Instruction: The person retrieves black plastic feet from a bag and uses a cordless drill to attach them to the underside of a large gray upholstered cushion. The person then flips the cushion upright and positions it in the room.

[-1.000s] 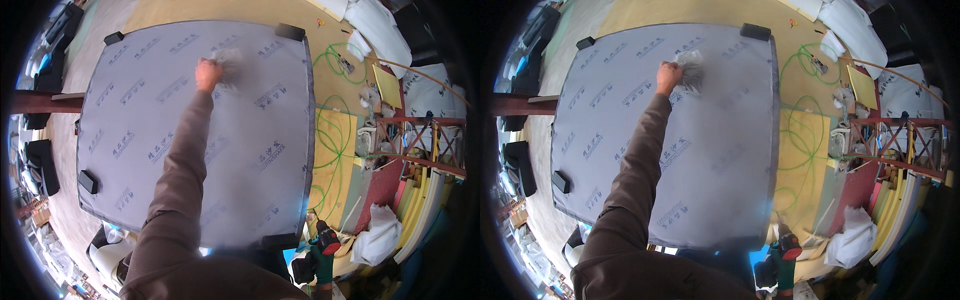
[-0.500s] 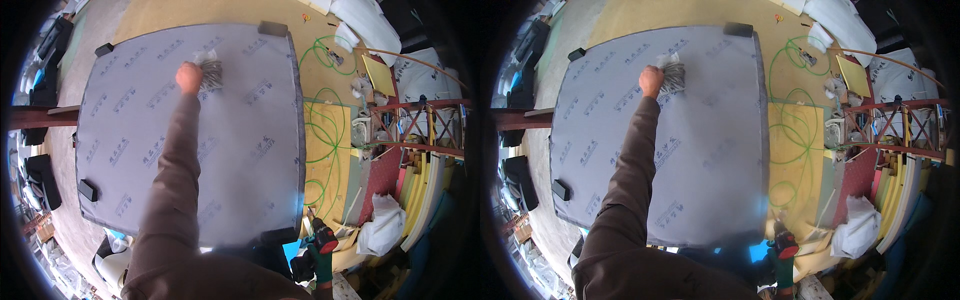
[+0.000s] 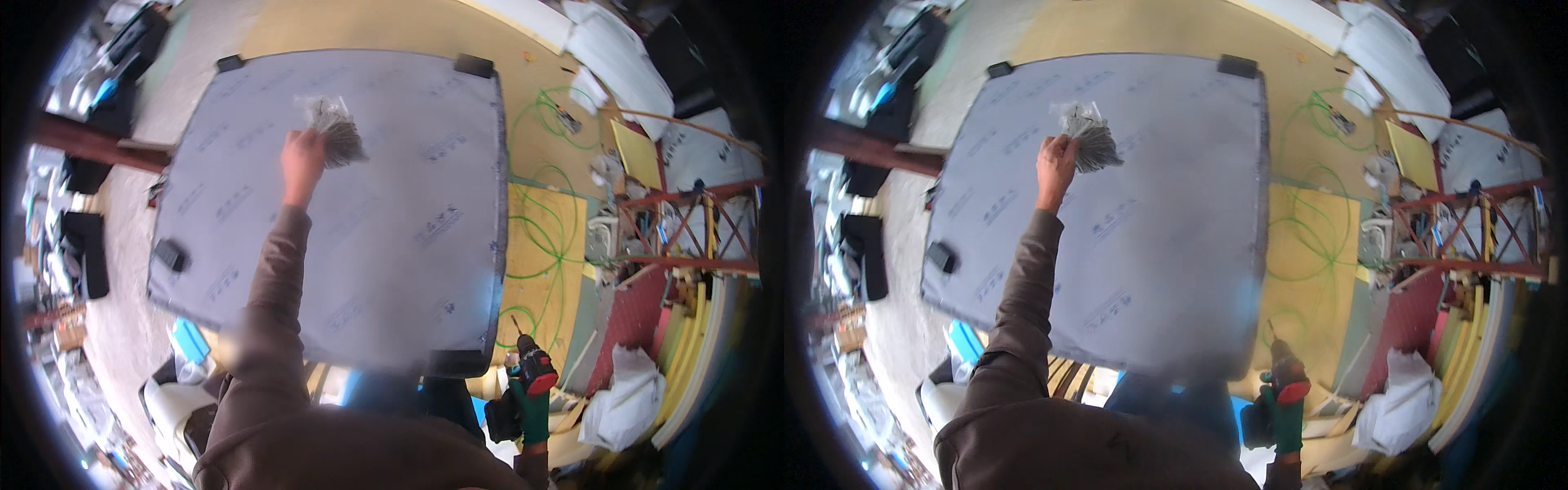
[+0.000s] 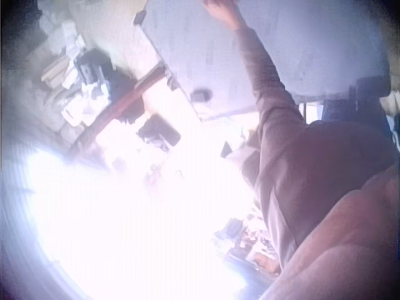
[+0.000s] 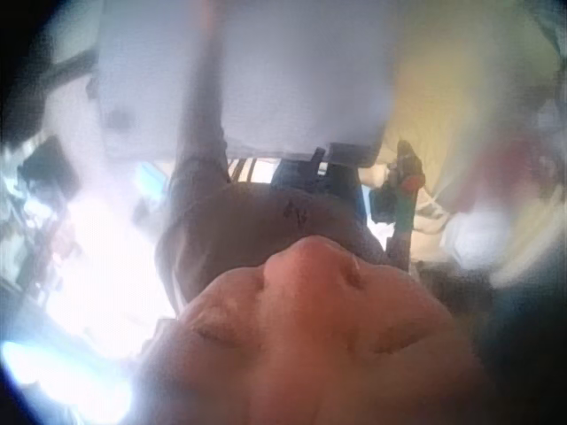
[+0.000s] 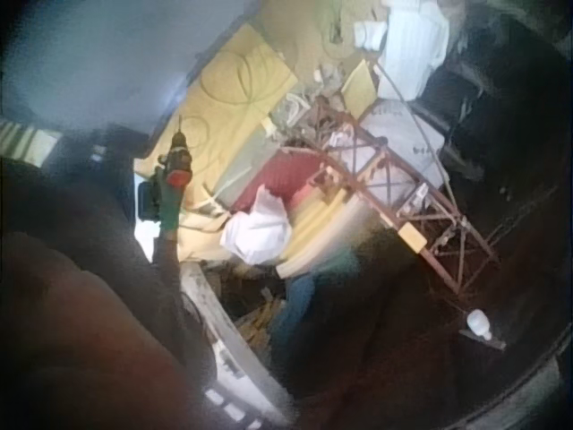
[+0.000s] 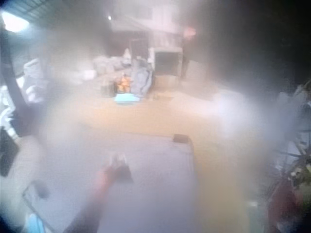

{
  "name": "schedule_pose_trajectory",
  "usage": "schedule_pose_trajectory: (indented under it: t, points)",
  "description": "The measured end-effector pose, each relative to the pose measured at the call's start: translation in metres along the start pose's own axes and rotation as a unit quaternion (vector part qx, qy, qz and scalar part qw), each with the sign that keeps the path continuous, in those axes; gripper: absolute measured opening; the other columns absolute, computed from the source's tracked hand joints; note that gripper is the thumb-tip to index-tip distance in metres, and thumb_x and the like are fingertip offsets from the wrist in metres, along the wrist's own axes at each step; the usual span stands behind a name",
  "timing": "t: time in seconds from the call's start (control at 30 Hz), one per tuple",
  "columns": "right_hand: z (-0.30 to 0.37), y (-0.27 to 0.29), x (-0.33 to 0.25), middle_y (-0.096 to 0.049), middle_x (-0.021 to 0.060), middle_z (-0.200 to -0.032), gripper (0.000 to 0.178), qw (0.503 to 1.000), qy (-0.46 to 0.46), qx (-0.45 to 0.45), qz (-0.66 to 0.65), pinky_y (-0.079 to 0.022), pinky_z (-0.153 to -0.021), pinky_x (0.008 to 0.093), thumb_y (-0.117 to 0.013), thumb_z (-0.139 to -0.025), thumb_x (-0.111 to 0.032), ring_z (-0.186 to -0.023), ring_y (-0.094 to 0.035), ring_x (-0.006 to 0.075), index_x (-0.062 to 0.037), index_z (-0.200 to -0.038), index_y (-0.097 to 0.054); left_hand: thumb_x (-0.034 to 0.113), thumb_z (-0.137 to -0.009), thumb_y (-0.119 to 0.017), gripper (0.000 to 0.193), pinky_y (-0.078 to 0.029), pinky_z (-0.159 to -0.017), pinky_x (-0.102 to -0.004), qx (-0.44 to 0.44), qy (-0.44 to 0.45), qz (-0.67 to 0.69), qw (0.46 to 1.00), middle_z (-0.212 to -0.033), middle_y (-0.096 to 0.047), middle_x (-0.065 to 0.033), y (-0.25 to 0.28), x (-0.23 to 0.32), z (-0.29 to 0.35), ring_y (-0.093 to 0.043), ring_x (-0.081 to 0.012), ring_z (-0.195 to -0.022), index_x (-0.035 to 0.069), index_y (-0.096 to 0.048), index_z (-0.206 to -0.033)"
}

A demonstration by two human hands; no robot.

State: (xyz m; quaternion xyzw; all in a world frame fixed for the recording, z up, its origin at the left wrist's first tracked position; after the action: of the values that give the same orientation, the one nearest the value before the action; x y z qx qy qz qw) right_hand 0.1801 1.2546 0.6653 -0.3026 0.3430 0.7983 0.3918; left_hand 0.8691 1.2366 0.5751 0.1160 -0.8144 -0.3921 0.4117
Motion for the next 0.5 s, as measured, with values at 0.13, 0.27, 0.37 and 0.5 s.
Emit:
schedule_pose_trajectory:
  t: [0.13,0.27,0.37,0.5]
  points:
    - [-0.023,0.008,0.018,-0.068,0.0008,-0.11,0.036,0.995,0.065,-0.064,0.038,-0.054,-0.08,0.0292,-0.079,-0.099,-0.008,-0.089,-0.065,0.0119,-0.0062,-0.133,-0.068,0.034,-0.102,-0.076,0.032,-0.054,-0.081,-0.0452,0.004,0.018,-0.022,1.0,-0.094,-0.07,-0.0193,0.152,0.006,0.069,-0.069,-0.0357,-0.087,0.002,-0.078,-0.101]
    - [-0.053,0.017,0.025,-0.067,0.0004,-0.109,0.037,0.978,0.123,-0.152,0.077,-0.053,-0.08,0.0294,-0.079,-0.099,-0.01,-0.089,-0.065,0.0121,-0.0062,-0.134,-0.068,0.028,-0.107,-0.077,0.029,-0.052,-0.077,-0.0339,0.041,0.053,-0.04,0.997,-0.085,-0.071,-0.0094,0.311,0.016,0.178,-0.062,-0.0119,-0.081,-0.002,-0.077,-0.105]
    - [-0.063,0.011,0.017,-0.068,-0.0001,-0.109,0.032,0.972,0.106,-0.207,0.043,-0.053,-0.082,0.0303,-0.079,-0.101,-0.013,-0.091,-0.064,0.0115,-0.0066,-0.13,-0.068,0.022,-0.109,-0.075,0.021,-0.052,-0.085,-0.0261,0.08,0.175,0.041,0.98,-0.099,-0.079,-0.0014,0.421,0.02,0.264,-0.065,-0.0075,-0.091,0.002,-0.081,-0.113]
    - [-0.058,-0.016,-0.01,-0.066,-0.0012,-0.105,0.025,0.956,0.104,-0.27,0.054,-0.051,-0.08,0.0302,-0.079,-0.102,-0.016,-0.09,-0.063,0.0105,-0.0076,-0.124,-0.069,0.022,-0.11,-0.075,0.022,-0.049,-0.083,-0.0253,0.147,0.265,-0.08,0.95,-0.095,-0.076,0.0009,0.534,0.043,0.394,-0.062,-0.0061,-0.088,0.001,-0.081,-0.112]
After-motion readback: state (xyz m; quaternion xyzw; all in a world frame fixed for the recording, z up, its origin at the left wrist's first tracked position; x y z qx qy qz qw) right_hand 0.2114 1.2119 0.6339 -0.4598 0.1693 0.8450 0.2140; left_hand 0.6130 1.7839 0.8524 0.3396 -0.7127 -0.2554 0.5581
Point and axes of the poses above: each hand's wrist, its own z-axis away from the middle knuckle, its own y-axis out of the back of the hand, x = y × z, the point moved 3 cm from there along -z, towards the middle knuckle
